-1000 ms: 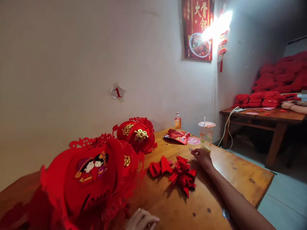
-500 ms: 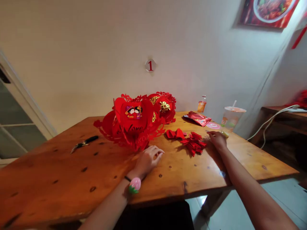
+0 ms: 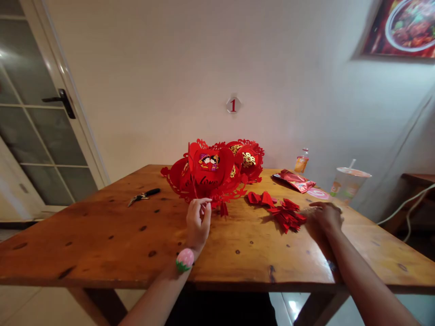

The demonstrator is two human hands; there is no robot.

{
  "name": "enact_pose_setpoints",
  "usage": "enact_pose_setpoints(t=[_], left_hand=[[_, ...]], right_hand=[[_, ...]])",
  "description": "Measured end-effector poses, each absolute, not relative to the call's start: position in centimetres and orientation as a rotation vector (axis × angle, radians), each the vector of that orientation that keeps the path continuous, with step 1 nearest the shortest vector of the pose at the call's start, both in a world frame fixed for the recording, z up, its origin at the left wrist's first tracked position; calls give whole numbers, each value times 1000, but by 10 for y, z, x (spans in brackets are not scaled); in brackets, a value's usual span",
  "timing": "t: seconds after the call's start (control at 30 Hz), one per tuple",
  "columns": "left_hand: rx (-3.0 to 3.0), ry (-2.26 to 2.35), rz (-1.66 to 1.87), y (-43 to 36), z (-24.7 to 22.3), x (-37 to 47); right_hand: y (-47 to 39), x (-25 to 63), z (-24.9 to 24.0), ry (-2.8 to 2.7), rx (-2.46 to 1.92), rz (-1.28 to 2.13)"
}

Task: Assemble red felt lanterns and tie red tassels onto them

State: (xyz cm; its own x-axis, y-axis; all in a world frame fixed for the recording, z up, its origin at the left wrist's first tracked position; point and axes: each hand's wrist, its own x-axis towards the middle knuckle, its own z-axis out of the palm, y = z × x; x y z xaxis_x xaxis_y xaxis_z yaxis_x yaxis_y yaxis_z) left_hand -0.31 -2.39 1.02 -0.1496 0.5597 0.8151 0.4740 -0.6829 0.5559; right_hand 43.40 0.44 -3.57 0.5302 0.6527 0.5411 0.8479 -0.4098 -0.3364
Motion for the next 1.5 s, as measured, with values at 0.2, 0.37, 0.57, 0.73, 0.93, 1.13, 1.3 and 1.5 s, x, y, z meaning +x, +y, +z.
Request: enact_pose_setpoints(t=[0.2, 0.37, 0.57, 0.73, 0.93, 1.13, 1.3, 1.5], left_hand=[[1592, 1311, 2241, -12, 6, -9], [1451, 1387, 2175, 1, 2, -11], [1522, 1342, 2044, 5, 0, -7], [1682, 1249, 1941, 2, -3, -2], [1846, 1145, 1807, 1, -7, 5], [1845, 1134, 1750, 1, -9, 7], [1825, 1125, 1741, 1, -10, 6], [1814, 1130, 1740, 1, -9, 5]], right_hand=[[5, 433, -33, -1121, -2019, -431], [-6, 397, -11, -1019, -1695, -625], [-2, 290, 39, -1475, -1401, -573], [36, 251, 47, -1723, -2101, -247], [55, 265, 16, -1722, -2333, -18], [52, 269, 12, -1765, -2300, -82], [52, 259, 13, -1872, -2166, -167], [55, 249, 6, -1928, -2091, -182]])
